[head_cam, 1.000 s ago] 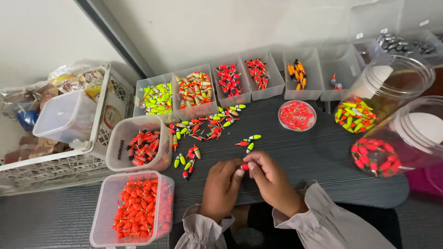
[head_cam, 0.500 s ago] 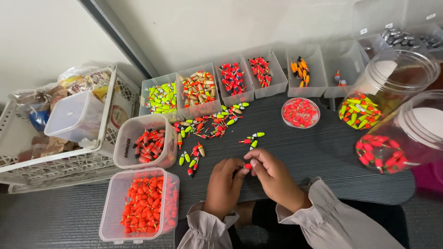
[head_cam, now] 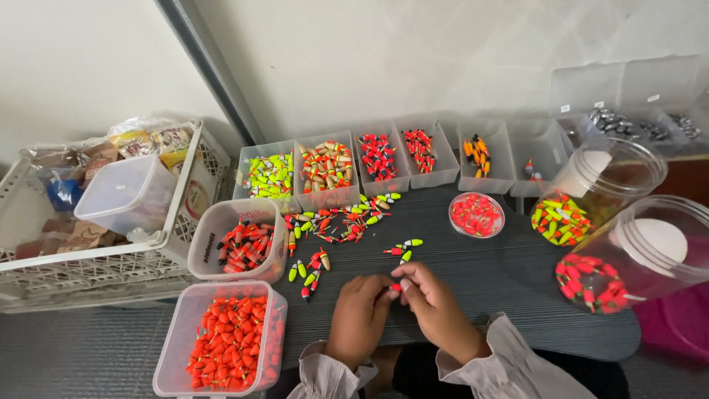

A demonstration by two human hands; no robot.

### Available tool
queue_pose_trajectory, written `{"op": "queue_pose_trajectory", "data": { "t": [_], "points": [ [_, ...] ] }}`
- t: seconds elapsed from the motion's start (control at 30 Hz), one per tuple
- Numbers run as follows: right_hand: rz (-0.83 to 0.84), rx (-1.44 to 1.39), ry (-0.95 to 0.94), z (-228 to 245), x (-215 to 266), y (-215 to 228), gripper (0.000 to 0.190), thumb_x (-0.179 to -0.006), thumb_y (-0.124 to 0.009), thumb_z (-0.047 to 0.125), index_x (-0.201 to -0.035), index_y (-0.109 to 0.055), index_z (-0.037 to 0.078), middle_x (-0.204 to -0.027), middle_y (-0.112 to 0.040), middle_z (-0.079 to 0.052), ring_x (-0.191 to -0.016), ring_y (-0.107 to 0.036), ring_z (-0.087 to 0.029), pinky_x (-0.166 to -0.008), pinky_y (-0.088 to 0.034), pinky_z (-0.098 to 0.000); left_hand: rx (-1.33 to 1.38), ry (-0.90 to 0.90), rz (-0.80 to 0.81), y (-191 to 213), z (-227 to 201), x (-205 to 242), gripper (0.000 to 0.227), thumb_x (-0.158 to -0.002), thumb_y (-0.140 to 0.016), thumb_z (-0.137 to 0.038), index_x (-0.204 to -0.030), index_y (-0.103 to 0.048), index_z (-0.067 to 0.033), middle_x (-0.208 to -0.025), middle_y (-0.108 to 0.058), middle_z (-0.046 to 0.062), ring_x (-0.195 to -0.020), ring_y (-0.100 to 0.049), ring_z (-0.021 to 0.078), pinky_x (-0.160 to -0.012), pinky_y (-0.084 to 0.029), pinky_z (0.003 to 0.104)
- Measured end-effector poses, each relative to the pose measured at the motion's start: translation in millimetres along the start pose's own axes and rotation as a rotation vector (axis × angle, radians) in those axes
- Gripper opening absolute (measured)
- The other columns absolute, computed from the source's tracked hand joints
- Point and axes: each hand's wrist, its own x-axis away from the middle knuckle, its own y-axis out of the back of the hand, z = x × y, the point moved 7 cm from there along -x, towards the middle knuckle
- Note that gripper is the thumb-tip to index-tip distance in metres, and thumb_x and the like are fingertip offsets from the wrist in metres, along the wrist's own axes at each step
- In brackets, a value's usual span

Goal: The person assembles small fishing lures by hand at a table. They pick up a yellow body and a red head, connect them, and place the finished lure into a container. The process is repeated with multiple lures.

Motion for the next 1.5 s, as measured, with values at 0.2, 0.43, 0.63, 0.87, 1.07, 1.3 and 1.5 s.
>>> {"op": "queue_pose_trajectory", "data": {
  "t": [0.2, 0.43, 0.63, 0.87, 1.07, 1.3, 1.5],
  "points": [
    [-0.078, 0.011, 0.087, 10, 5, -2, 0.024, -0.099, -0.051, 0.018, -0.118, -0.064, 0.010, -0.098, -0.070, -0.004, -0.077, -0.066, -0.013, -0.073, -0.055, -0.0279, 0.084, 0.050, -0.035, 13, -9, -2, 0.032, -0.104, -0.044, -0.032, -0.094, -0.066, -0.0119, -0.086, -0.072, 0.004, -0.079, -0.065, 0.0278, -0.070, -0.047, 0.041],
    [-0.042, 0.051, 0.009, 4, -2, -2, 0.025, -0.099, -0.051, 0.015, -0.118, -0.066, 0.012, -0.095, -0.071, -0.002, -0.075, -0.062, -0.011, -0.067, -0.051, -0.0268, 0.064, -0.004, -0.053, 7, 0, 0, 0.011, -0.096, -0.057, -0.019, -0.089, -0.065, -0.0146, -0.078, -0.068, 0.003, -0.077, -0.063, 0.0282, -0.071, -0.045, 0.041],
    [-0.046, 0.050, 0.003, 18, -47, 17, 0.020, -0.099, -0.053, 0.019, -0.113, -0.063, 0.007, -0.074, -0.065, -0.009, -0.055, -0.051, -0.012, -0.055, -0.046, -0.0257, 0.085, 0.126, -0.027, 5, 13, 1, 0.023, -0.095, -0.061, -0.025, -0.115, -0.060, -0.0147, -0.081, -0.071, 0.007, -0.078, -0.066, 0.0333, -0.068, -0.047, 0.046],
    [-0.286, 0.631, 0.049, 96, -160, 35, 0.032, -0.099, -0.052, 0.029, -0.126, -0.058, 0.015, -0.099, -0.072, 0.000, -0.074, -0.063, -0.017, -0.074, -0.049, -0.0356, 0.013, -0.014, -0.061, -5, 14, 5, 0.022, -0.094, -0.063, -0.026, -0.112, -0.062, -0.0136, -0.082, -0.069, 0.004, -0.078, -0.063, 0.0318, -0.071, -0.046, 0.048],
    [-0.148, 0.947, 0.099, 74, -172, -4, 0.014, -0.091, -0.058, 0.019, -0.090, -0.071, 0.016, -0.089, -0.072, -0.001, -0.082, -0.066, -0.020, -0.074, -0.049, -0.0371, -0.013, -0.047, -0.124, -3, 15, 10, 0.016, -0.091, -0.066, -0.028, -0.102, -0.063, -0.0166, -0.084, -0.070, 0.005, -0.077, -0.059, 0.0327, -0.069, -0.042, 0.049],
    [-0.131, 1.206, 0.160, 33, -175, -24, 0.024, -0.091, -0.070, 0.027, -0.075, -0.060, 0.012, -0.078, -0.066, -0.008, -0.075, -0.062, -0.032, -0.068, -0.044, -0.0475, -0.045, -0.059, -0.182, -1, 12, 14, 0.016, -0.090, -0.068, -0.030, -0.097, -0.064, -0.0169, -0.080, -0.069, 0.005, -0.077, -0.059, 0.0326, -0.071, -0.042, 0.049],
    [-0.126, 1.295, 0.068, 10, -179, -11, 0.023, -0.095, -0.061, 0.026, -0.109, -0.067, 0.010, -0.105, -0.070, -0.013, -0.098, -0.065, -0.037, -0.078, -0.049, -0.0514, -0.023, -0.051, -0.175, 4, 11, 16, 0.015, -0.091, -0.065, -0.029, -0.097, -0.064, -0.0155, -0.080, -0.069, 0.007, -0.077, -0.059, 0.0341, -0.068, -0.041, 0.050]
  ]
}}
